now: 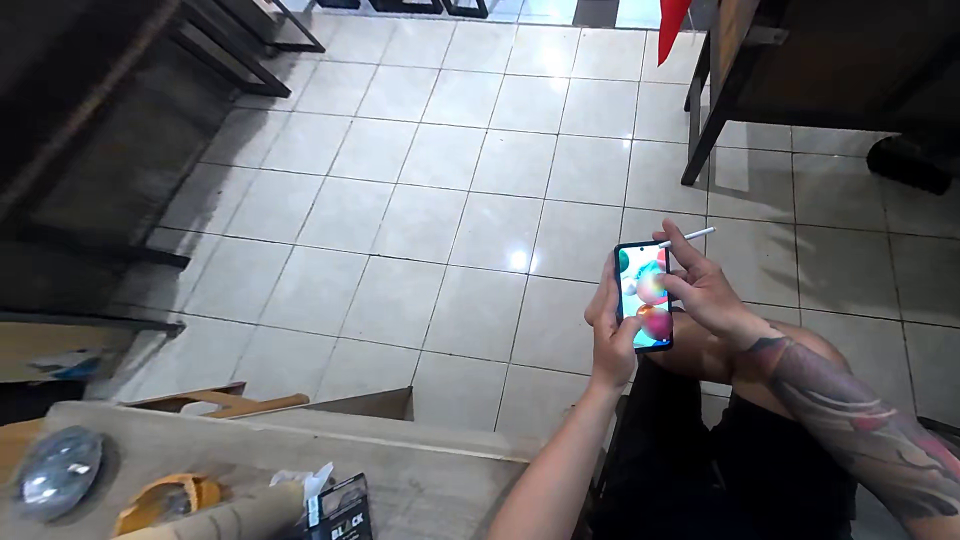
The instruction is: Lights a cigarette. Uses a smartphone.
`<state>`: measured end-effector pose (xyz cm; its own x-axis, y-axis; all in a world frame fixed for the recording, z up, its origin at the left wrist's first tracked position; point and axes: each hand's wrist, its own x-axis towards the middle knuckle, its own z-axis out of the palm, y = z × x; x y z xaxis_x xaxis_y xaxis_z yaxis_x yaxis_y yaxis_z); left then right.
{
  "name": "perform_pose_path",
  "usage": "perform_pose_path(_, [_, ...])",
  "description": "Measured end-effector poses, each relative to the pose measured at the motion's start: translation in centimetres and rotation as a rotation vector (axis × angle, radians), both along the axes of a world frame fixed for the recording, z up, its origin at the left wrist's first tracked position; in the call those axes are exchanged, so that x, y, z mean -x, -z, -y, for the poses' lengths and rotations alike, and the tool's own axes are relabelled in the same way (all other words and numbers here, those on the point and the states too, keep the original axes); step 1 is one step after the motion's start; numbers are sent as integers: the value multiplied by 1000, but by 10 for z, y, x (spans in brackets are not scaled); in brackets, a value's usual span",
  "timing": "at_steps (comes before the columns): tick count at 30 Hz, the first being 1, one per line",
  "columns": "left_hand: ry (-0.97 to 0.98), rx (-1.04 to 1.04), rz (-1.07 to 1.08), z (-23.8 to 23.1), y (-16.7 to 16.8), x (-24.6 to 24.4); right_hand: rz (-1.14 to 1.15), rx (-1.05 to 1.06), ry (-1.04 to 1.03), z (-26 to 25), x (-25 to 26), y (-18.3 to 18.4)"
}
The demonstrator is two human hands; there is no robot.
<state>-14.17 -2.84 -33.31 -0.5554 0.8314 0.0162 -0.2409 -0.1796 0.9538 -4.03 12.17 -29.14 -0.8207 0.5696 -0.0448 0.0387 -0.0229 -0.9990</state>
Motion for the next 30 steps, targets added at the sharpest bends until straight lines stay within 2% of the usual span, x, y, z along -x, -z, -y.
perform_pose_path(5, [-106,-4,-58,0,-4,1,-47,-16,-67,-1,-5,-6])
perform_pose_path(13, [-157,15,-65,3,-9,-2,-41,-23,-108,2,-6,-7])
perform_pose_path(19, [-237,98,-75,-1,-12,-3,-39,-63,-115,3,-7,-6])
perform_pose_path(30, [-180,31,-104,3,-7,-2,-23,-121,-96,4,-7,-4])
